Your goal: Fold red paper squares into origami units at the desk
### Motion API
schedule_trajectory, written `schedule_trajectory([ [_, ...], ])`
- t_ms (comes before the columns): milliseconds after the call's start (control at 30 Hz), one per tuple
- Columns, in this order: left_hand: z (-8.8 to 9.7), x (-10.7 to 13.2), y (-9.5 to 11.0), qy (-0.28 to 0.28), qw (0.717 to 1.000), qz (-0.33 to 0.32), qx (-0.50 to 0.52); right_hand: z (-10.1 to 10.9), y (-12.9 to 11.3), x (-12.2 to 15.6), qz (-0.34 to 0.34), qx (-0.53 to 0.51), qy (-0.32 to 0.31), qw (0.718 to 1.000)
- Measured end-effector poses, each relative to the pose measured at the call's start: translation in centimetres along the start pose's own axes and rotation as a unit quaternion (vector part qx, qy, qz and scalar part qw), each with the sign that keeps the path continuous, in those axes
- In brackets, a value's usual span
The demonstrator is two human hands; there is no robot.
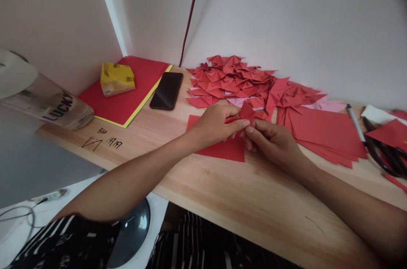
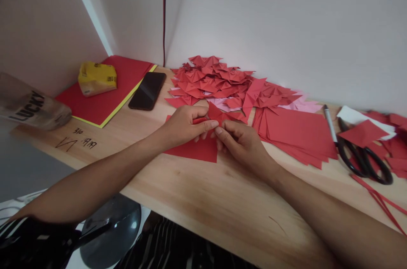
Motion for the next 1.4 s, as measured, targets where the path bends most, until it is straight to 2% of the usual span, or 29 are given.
schedule_trajectory([
  [1400,0.02,-0.13,0.18,-0.008,1.0,-0.007,-0.023,-0.04,-0.61,0.0,0.017,0.023,-0.005,1.0],
])
Point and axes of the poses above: each hand's wrist, its own x-axis away from the middle knuckle, its own z-axis out of the back of the hand, y = z × x, the point moved 5 cm from there along -x, towards the middle knuckle, and after that the axes turned 14 degrees about -y, right-handed, at the moved point
